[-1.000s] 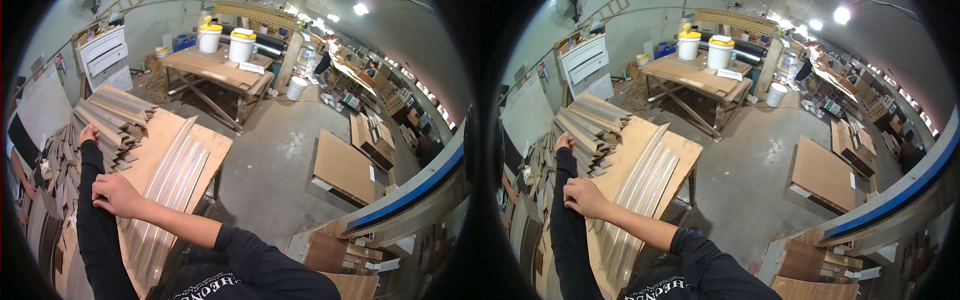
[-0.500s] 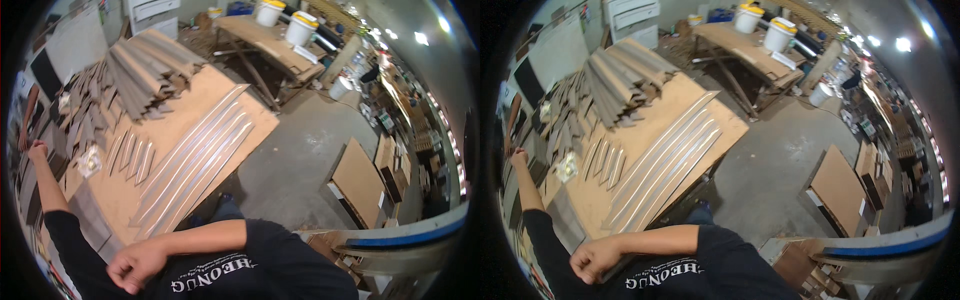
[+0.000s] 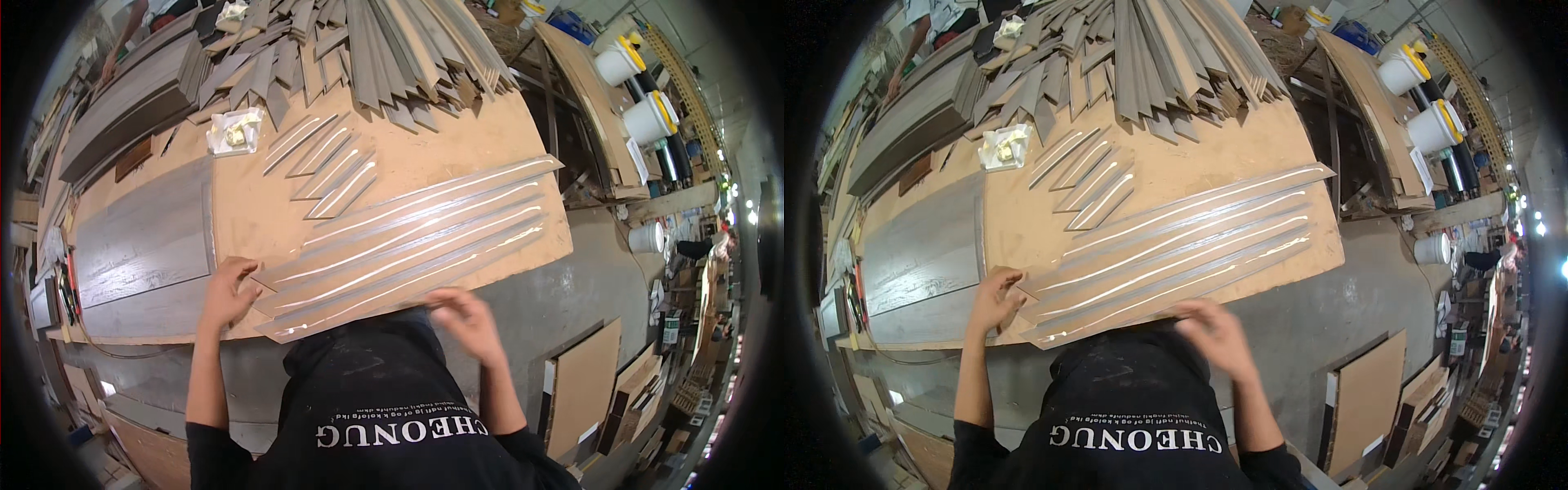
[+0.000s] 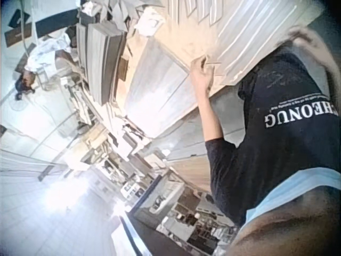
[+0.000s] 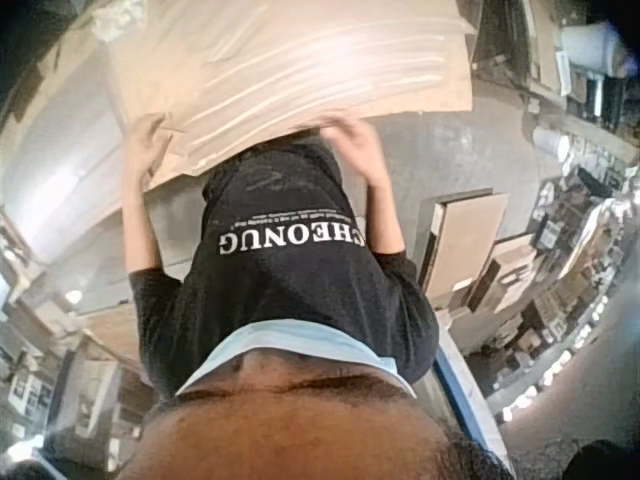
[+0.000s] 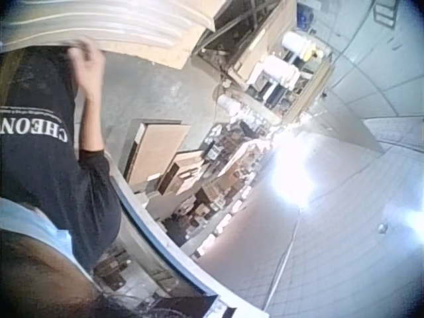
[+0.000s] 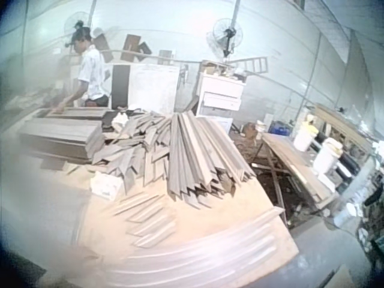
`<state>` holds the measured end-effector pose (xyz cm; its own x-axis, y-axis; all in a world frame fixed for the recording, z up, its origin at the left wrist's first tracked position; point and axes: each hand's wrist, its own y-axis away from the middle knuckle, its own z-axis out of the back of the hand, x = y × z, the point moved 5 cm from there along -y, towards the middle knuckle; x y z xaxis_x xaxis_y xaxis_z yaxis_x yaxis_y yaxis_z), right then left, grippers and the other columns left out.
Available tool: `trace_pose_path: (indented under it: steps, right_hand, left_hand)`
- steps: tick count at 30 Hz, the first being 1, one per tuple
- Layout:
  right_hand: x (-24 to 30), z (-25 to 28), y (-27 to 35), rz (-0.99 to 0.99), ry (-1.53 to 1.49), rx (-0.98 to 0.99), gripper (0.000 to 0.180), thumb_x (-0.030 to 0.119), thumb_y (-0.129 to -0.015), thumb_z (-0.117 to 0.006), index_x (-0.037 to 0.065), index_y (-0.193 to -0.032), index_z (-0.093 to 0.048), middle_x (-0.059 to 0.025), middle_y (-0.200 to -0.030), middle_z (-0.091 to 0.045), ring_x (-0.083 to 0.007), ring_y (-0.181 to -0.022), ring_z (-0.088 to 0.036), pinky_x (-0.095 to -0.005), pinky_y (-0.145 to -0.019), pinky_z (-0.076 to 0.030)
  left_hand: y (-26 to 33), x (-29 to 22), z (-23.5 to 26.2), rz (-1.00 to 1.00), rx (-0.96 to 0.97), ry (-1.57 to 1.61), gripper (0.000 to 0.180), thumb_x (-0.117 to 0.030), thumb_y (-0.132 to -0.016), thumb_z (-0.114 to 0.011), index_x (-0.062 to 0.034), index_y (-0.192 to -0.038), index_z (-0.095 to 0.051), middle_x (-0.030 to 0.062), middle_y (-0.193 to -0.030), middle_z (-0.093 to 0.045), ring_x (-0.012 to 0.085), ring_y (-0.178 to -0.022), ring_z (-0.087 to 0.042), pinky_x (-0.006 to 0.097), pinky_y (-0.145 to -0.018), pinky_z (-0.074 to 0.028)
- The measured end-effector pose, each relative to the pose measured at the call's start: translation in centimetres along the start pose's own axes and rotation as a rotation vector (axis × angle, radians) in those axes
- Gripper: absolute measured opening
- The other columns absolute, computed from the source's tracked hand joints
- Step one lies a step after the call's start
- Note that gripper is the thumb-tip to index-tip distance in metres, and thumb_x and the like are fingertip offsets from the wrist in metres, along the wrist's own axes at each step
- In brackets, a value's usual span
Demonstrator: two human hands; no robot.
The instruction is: Applying wood filler or putty to the joints of wood trim pieces in a furniture workshop.
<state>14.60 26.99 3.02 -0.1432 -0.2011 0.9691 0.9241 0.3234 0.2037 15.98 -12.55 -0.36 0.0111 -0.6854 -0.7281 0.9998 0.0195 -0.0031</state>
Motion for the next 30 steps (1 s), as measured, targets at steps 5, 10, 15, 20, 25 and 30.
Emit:
trace_pose_path:
  steps: [5, 10, 15, 20, 25, 30]
  right_hand:
    - [-1.1, 11.6, 0.8, 0.053, 0.082, -0.507, 0.022, 0.008, -0.085, -0.059, 0.000, -0.105, -0.057, -0.0051, -0.097, -0.060, -0.0125, -0.092, -0.055, -0.0253, -0.083, -0.044]
    - [-1.4, 17.2, 1.5, 0.129, 0.090, -0.696, 0.022, 0.007, -0.086, -0.059, 0.000, -0.106, -0.056, -0.0041, -0.096, -0.059, -0.0103, -0.091, -0.054, -0.0224, -0.082, -0.043]
    - [-3.9, 18.7, 3.1, 0.084, 0.067, -0.750, 0.024, 0.007, -0.085, -0.060, 0.000, -0.107, -0.056, -0.0031, -0.096, -0.058, -0.0097, -0.091, -0.054, -0.0222, -0.081, -0.043]
    - [-5.7, 19.8, 3.7, -0.015, 0.399, -0.809, 0.036, 0.009, -0.078, -0.066, 0.003, -0.112, -0.055, -0.0097, -0.102, -0.059, -0.0204, -0.093, -0.058, -0.0302, -0.083, -0.045]
    - [-5.5, 20.9, 1.6, 0.074, 0.669, -0.788, 0.048, 0.013, -0.072, -0.068, 0.005, -0.117, -0.052, -0.0166, -0.116, -0.051, -0.0337, -0.105, -0.051, -0.0385, -0.089, -0.042]
    - [-6.1, 21.8, -2.2, 0.099, 0.855, -0.718, 0.061, 0.030, -0.072, -0.068, 0.004, -0.123, -0.048, -0.0186, -0.121, -0.046, -0.0355, -0.110, -0.046, -0.0423, -0.090, -0.039]
  left_hand:
    - [0.5, -0.5, -1.0, 0.037, -0.026, -0.061, 0.039, 0.004, -0.059, -0.068, -0.0023, -0.096, -0.061, 0.0118, -0.102, -0.054, 0.0290, -0.093, -0.053, 0.035, -0.081, -0.045]
    - [-1.3, 0.8, -1.8, 0.022, 0.000, 0.004, 0.034, 0.005, -0.056, -0.071, -0.0014, -0.088, -0.063, 0.0101, -0.086, -0.052, 0.0235, -0.080, -0.055, 0.031, -0.068, -0.046]
    - [-2.7, 2.6, -2.7, 0.091, 0.022, 0.013, 0.030, 0.005, -0.058, -0.070, 0.0001, -0.087, -0.062, 0.0079, -0.078, -0.051, 0.0177, -0.070, -0.052, 0.026, -0.062, -0.043]
    - [-4.1, 2.4, -3.2, 0.269, 0.020, -0.071, 0.030, 0.003, -0.066, -0.065, -0.0004, -0.096, -0.059, 0.0074, -0.084, -0.053, 0.0184, -0.074, -0.051, 0.027, -0.068, -0.042]
    - [-2.5, -3.8, -4.4, -0.030, -0.133, -0.258, 0.035, -0.003, -0.075, -0.058, -0.0019, -0.110, -0.055, 0.0132, -0.103, -0.051, 0.0267, -0.092, -0.049, 0.034, -0.085, -0.039]
    - [-0.4, -6.0, -6.6, -0.043, -0.148, -0.280, 0.037, -0.003, -0.077, -0.056, -0.0017, -0.114, -0.053, 0.0168, -0.110, -0.050, 0.0304, -0.103, -0.048, 0.036, -0.092, -0.035]
